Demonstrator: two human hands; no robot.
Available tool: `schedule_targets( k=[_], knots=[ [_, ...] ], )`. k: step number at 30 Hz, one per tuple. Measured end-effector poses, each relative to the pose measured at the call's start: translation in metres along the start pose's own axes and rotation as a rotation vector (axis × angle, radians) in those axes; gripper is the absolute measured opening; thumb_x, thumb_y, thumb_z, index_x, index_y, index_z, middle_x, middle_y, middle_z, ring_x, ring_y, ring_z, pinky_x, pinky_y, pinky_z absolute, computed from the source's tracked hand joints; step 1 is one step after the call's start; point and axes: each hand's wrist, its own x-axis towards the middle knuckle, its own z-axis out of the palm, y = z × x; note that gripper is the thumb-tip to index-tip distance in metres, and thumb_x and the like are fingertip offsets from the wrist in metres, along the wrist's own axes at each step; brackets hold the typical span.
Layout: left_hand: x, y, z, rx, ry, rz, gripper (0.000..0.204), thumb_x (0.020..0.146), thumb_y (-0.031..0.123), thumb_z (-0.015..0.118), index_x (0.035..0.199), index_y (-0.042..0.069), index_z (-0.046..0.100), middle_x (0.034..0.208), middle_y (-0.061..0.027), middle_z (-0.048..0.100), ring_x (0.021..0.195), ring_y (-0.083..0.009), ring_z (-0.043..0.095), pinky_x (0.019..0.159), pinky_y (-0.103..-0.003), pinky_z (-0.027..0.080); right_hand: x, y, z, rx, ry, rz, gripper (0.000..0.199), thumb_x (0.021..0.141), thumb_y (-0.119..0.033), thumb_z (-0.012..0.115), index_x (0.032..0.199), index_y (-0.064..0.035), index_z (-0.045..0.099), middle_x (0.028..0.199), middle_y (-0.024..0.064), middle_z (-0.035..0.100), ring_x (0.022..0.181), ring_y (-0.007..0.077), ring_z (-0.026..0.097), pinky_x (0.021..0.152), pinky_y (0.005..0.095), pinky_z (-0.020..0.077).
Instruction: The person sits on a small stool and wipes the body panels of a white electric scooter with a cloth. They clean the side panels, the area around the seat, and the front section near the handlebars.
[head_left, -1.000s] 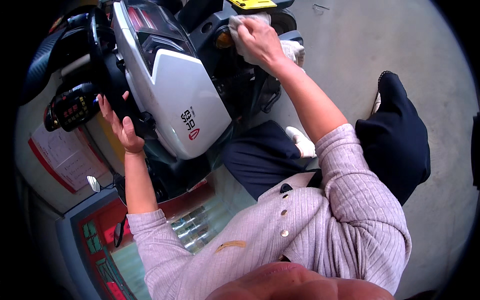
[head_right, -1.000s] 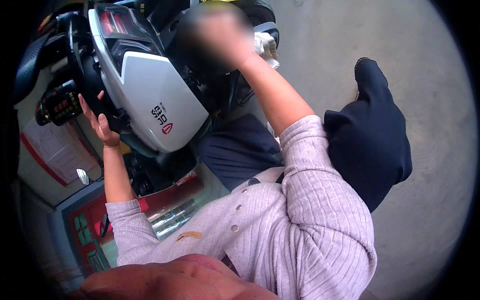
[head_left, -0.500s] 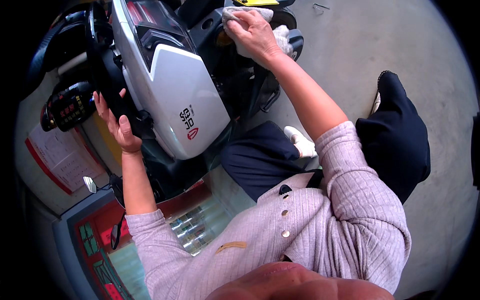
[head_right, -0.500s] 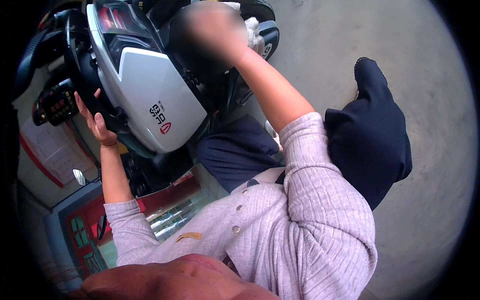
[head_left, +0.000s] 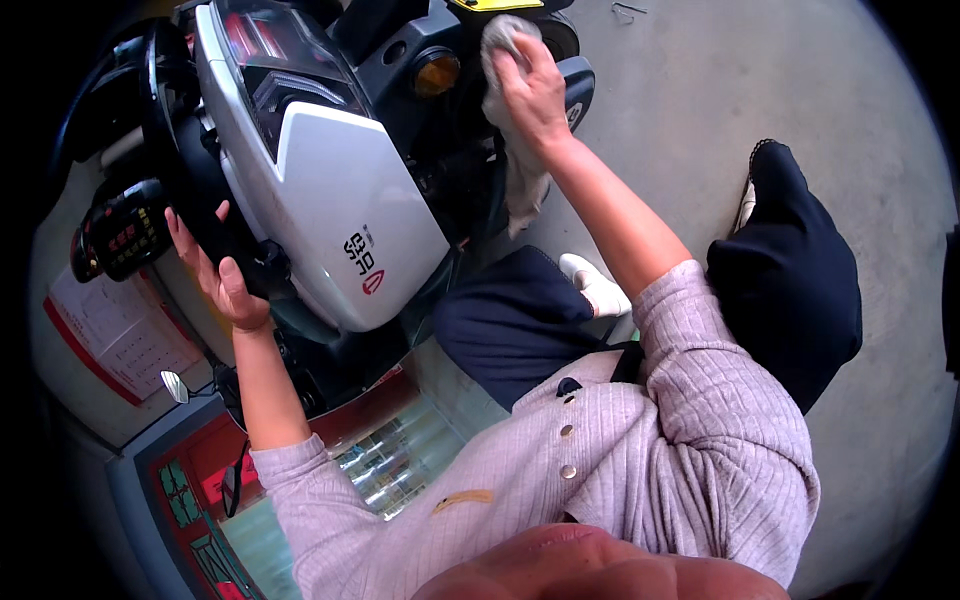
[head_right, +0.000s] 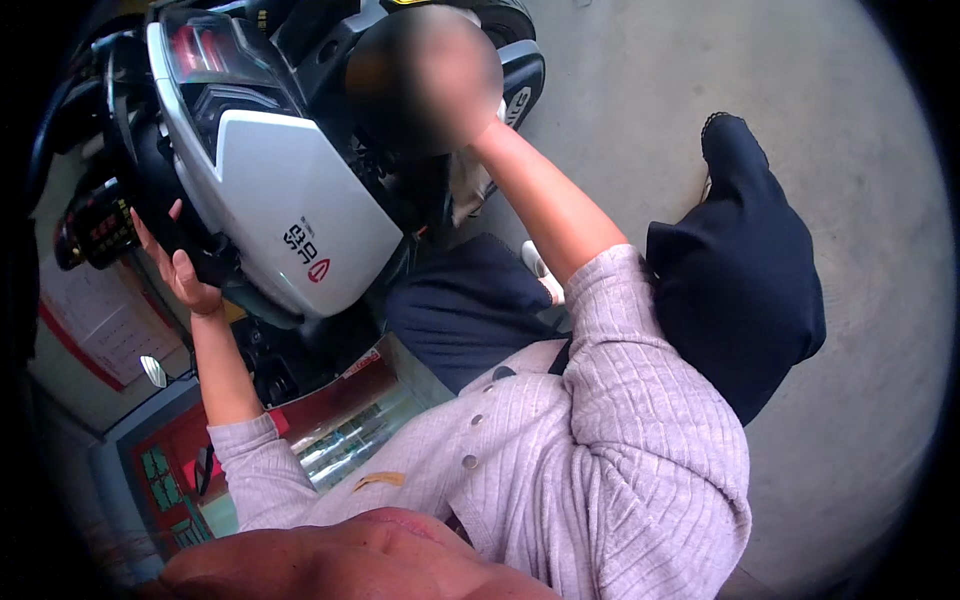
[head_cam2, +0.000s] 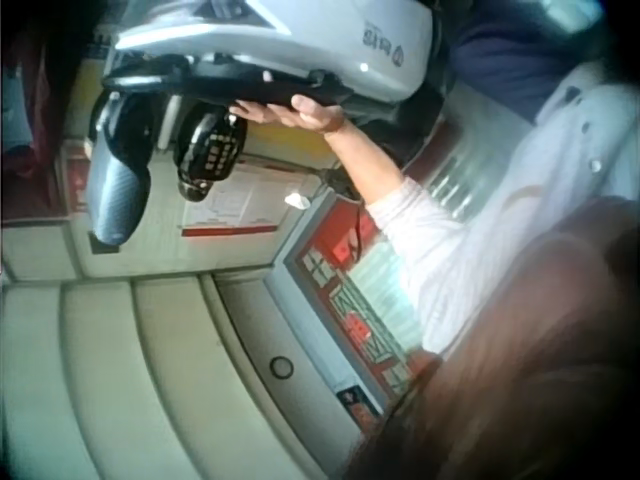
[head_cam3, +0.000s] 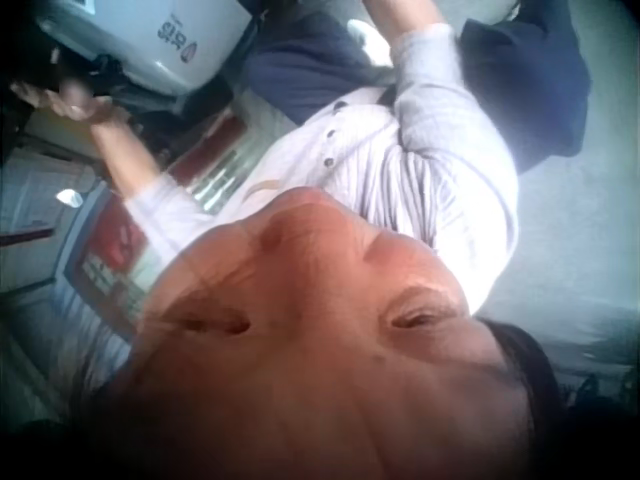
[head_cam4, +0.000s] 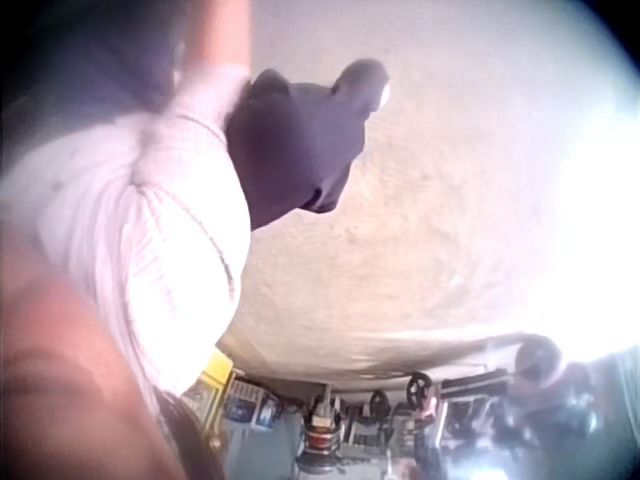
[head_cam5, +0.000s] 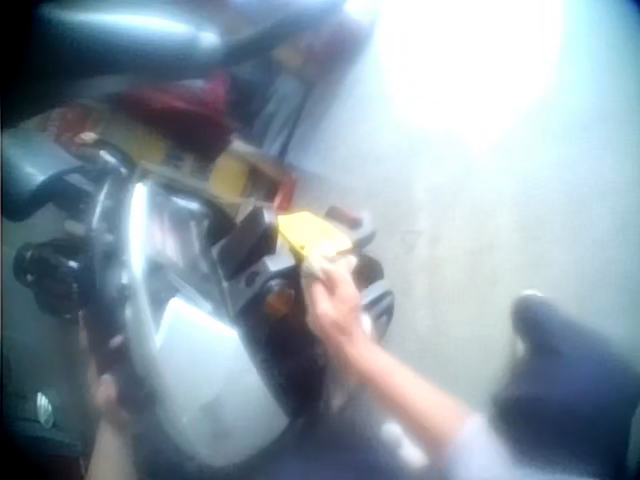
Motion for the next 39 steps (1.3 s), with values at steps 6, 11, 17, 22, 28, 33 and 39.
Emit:
schedule_targets(
  k=[6,11,17,22,28,33,39],
  knots=[
    [0.001,0.01,0.008,-0.093,0.027,-0.048,0.079,0.087,0.037,0.04,0.155,0.001,0.022,0.144,-0.0219,0.046,0.129,-0.0274,0.049,0.112,-0.038,0.034,0.036,0.067,0.013,0.009,0.137,-0.137,0.023,0.1,-0.018,0.046,0.109,-0.0026,0.061,0.104,0.02,0.062,0.097,0.0357,0.059,0.086,0.0423,0.0482],
    [0.001,0.008,0.01,0.011,0.049,0.011,0.077,0.089,0.039,0.039,0.154,0.0,0.026,0.146,-0.0206,0.044,0.13,-0.0273,0.049,0.114,-0.039,0.03,0.049,0.09,-0.036,0.257,0.207,0.579,0.025,0.097,-0.01,0.048,0.12,-0.0027,0.057,0.105,0.012,0.063,0.094,0.0226,0.061,0.085,0.0343,0.0504],
    [-0.005,0.007,0.006,-0.011,0.045,-0.016,0.076,0.089,0.038,0.038,0.154,0.001,0.027,0.148,-0.0191,0.042,0.129,-0.027,0.05,0.112,-0.039,0.033,0.036,0.008,-0.004,-0.024,0.188,-0.032,0.019,0.095,-0.011,0.056,0.111,-0.0014,0.062,0.103,0.0171,0.065,0.098,0.0314,0.062,0.088,0.0391,0.0491],
    [-0.006,0.006,0.008,-0.024,0.043,-0.023,0.074,0.089,0.036,0.039,0.152,0.0,0.03,0.154,-0.0167,0.033,0.128,-0.0278,0.051,0.11,-0.038,0.037,0.014,0.016,0.029,0.446,-0.144,0.125,0.02,0.099,-0.011,0.056,0.116,-0.0026,0.063,0.108,0.0151,0.065,0.105,0.0282,0.061,0.092,0.036,0.0472],
    [0.005,-0.003,0.004,-0.028,-0.005,0.007,0.074,0.09,0.035,0.04,0.156,0.006,0.024,0.143,-0.0232,0.046,0.126,-0.0274,0.052,0.111,-0.037,0.036,0.035,0.163,-0.026,-0.228,0.136,0.246,0.031,0.09,-0.025,0.068,0.114,-0.0058,0.064,0.103,0.0172,0.07,0.096,0.0319,0.068,0.086,0.038,0.0521],
    [-0.01,0.003,0.0,-0.072,0.023,-0.041,0.072,0.089,0.03,0.042,0.154,0.002,0.028,0.154,-0.0152,0.032,0.128,-0.0293,0.053,0.111,-0.038,0.037,0.034,0.101,-0.052,-0.153,0.216,0.308,0.034,0.098,-0.019,0.05,0.125,0.0002,0.058,0.121,0.0206,0.062,0.115,0.033,0.059,0.099,0.0402,0.0461],
    [0.006,0.003,0.014,-0.193,0.053,0.032,0.07,0.09,0.027,0.043,0.153,0.002,0.028,0.159,-0.0125,0.029,0.131,-0.031,0.051,0.112,-0.041,0.036,0.035,0.136,-0.045,-0.481,-0.056,-0.22,0.023,0.091,-0.025,0.061,0.106,-0.0096,0.07,0.105,0.0167,0.068,0.099,0.0352,0.064,0.087,0.0415,0.0527]
  ],
)
